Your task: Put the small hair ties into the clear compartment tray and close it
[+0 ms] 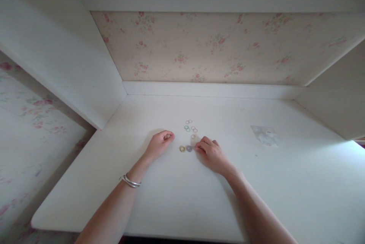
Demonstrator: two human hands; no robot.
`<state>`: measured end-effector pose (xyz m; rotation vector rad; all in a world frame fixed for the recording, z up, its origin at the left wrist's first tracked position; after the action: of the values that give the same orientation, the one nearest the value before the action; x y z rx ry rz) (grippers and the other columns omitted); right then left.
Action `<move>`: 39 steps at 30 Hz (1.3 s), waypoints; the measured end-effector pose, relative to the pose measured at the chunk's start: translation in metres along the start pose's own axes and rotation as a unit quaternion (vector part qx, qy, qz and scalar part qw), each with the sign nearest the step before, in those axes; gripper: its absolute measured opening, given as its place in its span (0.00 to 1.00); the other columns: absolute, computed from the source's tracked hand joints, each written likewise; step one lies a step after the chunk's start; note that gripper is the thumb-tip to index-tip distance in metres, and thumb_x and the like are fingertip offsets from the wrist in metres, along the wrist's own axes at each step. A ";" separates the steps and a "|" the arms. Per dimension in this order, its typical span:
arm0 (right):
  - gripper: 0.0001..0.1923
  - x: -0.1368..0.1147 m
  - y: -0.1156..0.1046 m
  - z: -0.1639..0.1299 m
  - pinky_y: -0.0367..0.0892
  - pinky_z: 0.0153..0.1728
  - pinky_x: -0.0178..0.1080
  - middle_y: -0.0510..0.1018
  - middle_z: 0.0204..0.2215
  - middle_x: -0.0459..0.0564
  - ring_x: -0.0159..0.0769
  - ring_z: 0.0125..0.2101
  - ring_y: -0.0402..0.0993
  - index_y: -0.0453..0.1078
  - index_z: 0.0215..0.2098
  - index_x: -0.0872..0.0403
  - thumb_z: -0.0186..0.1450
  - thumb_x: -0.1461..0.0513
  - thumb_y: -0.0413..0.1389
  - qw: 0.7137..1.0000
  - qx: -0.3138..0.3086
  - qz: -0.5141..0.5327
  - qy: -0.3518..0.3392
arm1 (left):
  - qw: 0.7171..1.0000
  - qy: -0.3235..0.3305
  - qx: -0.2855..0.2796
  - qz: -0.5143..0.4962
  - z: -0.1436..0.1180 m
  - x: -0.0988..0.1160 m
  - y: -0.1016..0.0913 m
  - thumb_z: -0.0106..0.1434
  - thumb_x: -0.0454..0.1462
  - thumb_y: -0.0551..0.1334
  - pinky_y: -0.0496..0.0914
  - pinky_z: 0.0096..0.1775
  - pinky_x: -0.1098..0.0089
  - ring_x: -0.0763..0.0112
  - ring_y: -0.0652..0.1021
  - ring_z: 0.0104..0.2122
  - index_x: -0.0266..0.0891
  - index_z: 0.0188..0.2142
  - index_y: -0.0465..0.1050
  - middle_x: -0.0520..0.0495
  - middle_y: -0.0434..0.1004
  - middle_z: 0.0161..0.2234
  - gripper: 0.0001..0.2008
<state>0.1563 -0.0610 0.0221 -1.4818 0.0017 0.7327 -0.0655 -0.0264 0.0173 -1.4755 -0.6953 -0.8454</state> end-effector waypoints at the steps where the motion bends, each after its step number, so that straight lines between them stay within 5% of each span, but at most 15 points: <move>1: 0.12 -0.001 0.000 0.000 0.57 0.43 0.38 0.71 0.36 0.47 0.31 0.37 0.69 0.70 0.38 0.50 0.69 0.60 0.44 1.000 -0.002 -0.002 0.000 | 1.000 0.000 0.000 0.000 0.000 0.000 0.000 0.58 0.49 0.55 0.56 0.25 0.73 0.74 0.64 0.21 0.38 0.35 0.75 0.54 0.64 0.20 0.19; 5: 0.12 0.001 0.000 0.001 0.58 0.41 0.37 0.72 0.35 0.47 0.31 0.35 0.69 0.71 0.36 0.50 0.67 0.59 0.45 0.999 0.015 0.029 0.020 | 1.000 -0.003 0.007 -0.003 0.000 0.002 -0.001 0.58 0.49 0.56 0.58 0.26 0.73 0.73 0.66 0.22 0.38 0.35 0.75 0.53 0.67 0.21 0.18; 14: 0.14 0.039 -0.002 0.009 0.58 0.29 0.35 0.70 0.25 0.46 0.31 0.25 0.64 0.73 0.32 0.52 0.63 0.56 0.47 0.954 0.200 0.142 0.171 | 0.999 -0.019 -0.019 -0.032 -0.006 0.017 0.013 0.59 0.47 0.56 0.62 0.28 0.72 0.71 0.71 0.25 0.37 0.37 0.75 0.49 0.74 0.26 0.18; 22: 0.15 0.039 -0.004 0.009 0.58 0.28 0.34 0.70 0.24 0.46 0.31 0.25 0.64 0.74 0.32 0.52 0.62 0.56 0.47 0.953 0.200 0.161 0.159 | 0.980 0.091 -0.043 0.172 0.009 0.072 0.050 0.60 0.42 0.56 0.65 0.42 0.68 0.64 0.74 0.38 0.42 0.33 0.77 0.45 0.77 0.37 0.11; 30: 0.13 0.041 -0.004 0.008 0.58 0.30 0.33 0.72 0.26 0.46 0.30 0.26 0.66 0.74 0.32 0.52 0.62 0.58 0.48 0.958 0.189 0.153 0.153 | 0.949 0.086 -0.045 0.299 0.021 0.069 0.077 0.60 0.38 0.56 0.65 0.40 0.68 0.64 0.75 0.37 0.42 0.32 0.76 0.44 0.75 0.38 0.10; 39: 0.13 0.042 -0.003 0.007 0.57 0.30 0.32 0.73 0.28 0.46 0.30 0.27 0.67 0.74 0.33 0.51 0.63 0.57 0.49 0.962 0.176 0.143 0.151 | 0.953 0.118 -0.116 0.252 0.025 0.073 0.077 0.58 0.36 0.58 0.66 0.41 0.68 0.63 0.75 0.36 0.41 0.31 0.76 0.44 0.76 0.34 0.08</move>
<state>0.1882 -0.0361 0.0073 -1.2466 0.5623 0.6867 0.0414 -0.0118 0.0358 -1.6289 -0.0265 -0.7006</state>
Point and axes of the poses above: each hand's wrist, its own z-axis towards the middle knuckle, its own y-axis out of the palm, x = y × z, the point moved 4 cm from there along z, towards the middle knuckle
